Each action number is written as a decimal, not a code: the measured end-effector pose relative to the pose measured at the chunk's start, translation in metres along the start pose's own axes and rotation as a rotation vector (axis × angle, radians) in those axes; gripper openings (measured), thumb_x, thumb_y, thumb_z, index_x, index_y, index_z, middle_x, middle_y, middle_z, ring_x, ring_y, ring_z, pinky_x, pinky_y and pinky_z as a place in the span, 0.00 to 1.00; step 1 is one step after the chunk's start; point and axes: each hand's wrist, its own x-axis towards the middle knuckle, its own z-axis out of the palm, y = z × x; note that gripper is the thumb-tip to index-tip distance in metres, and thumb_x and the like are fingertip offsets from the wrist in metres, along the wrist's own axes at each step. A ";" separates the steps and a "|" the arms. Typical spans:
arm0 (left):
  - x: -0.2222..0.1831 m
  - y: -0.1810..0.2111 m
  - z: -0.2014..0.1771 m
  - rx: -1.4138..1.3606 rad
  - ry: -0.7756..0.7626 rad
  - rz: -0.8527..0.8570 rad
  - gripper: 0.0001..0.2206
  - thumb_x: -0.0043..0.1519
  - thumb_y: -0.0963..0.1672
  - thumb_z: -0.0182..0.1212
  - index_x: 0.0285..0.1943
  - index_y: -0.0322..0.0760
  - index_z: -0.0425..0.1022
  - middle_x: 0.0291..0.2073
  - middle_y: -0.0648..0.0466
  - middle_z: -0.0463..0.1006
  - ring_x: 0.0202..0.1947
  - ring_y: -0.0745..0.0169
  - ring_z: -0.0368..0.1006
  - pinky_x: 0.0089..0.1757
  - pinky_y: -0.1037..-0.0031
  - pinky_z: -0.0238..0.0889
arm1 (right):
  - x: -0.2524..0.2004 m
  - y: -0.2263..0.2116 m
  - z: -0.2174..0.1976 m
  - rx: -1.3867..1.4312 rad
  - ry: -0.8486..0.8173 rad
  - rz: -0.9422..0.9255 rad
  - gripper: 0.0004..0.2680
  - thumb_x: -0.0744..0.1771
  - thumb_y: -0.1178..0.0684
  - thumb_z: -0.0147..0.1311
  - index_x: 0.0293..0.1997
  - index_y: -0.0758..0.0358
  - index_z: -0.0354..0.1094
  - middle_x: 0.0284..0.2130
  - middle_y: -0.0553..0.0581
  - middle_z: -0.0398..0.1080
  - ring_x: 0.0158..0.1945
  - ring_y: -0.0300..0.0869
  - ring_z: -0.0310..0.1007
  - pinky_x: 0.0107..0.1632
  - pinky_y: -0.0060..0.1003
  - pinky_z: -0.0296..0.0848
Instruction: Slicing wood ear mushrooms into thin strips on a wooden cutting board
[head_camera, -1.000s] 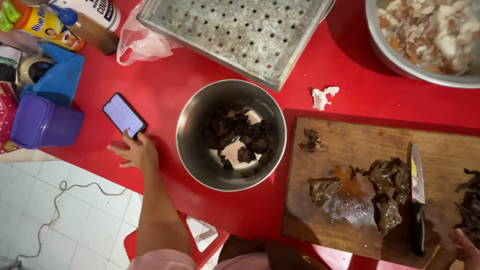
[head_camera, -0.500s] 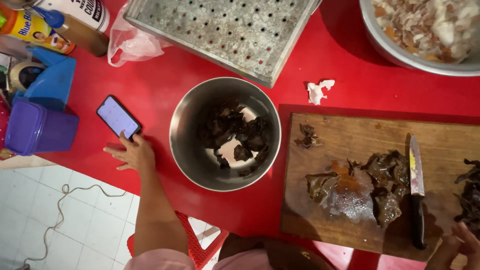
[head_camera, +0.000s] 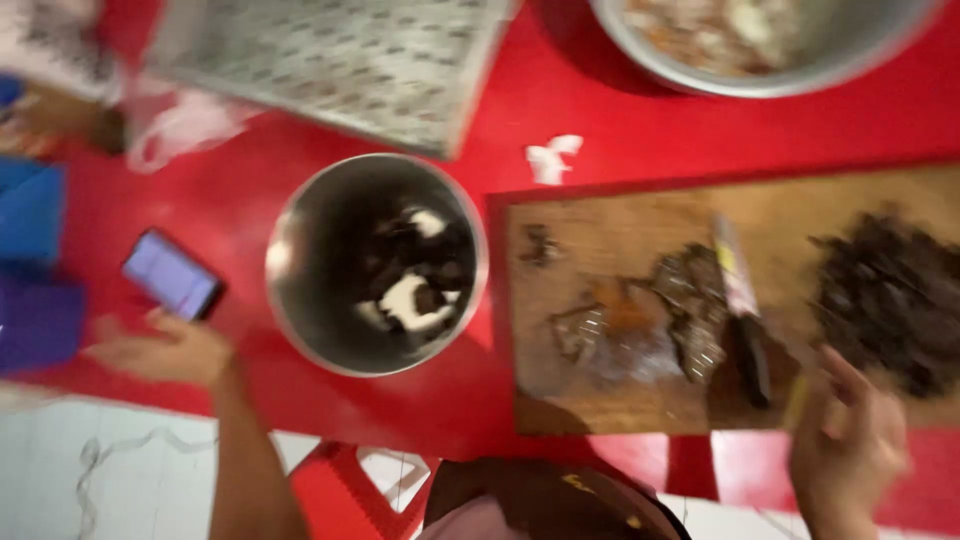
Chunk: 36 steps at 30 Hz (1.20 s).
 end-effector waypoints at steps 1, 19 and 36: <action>0.011 0.036 -0.029 -0.167 -0.024 0.089 0.20 0.78 0.46 0.50 0.74 0.28 0.56 0.72 0.35 0.59 0.73 0.32 0.52 0.68 0.44 0.49 | 0.006 -0.003 -0.001 0.020 -0.121 0.057 0.08 0.78 0.60 0.57 0.67 0.65 0.77 0.55 0.60 0.79 0.52 0.56 0.73 0.61 0.46 0.72; -0.205 0.424 -0.258 -0.687 -1.029 0.840 0.26 0.55 0.58 0.67 0.52 0.38 0.74 0.42 0.46 0.71 0.41 0.42 0.70 0.40 0.55 0.62 | 0.012 0.012 0.052 -0.029 -0.382 -0.147 0.10 0.65 0.55 0.55 0.50 0.65 0.66 0.36 0.61 0.64 0.40 0.55 0.68 0.49 0.45 0.71; -0.238 0.427 -0.232 -0.524 -0.897 0.713 0.04 0.57 0.44 0.58 0.39 0.46 0.72 0.29 0.53 0.72 0.34 0.48 0.73 0.38 0.59 0.65 | -0.044 0.032 0.021 0.025 -0.499 0.092 0.08 0.66 0.53 0.50 0.46 0.59 0.58 0.27 0.58 0.67 0.28 0.55 0.79 0.34 0.47 0.78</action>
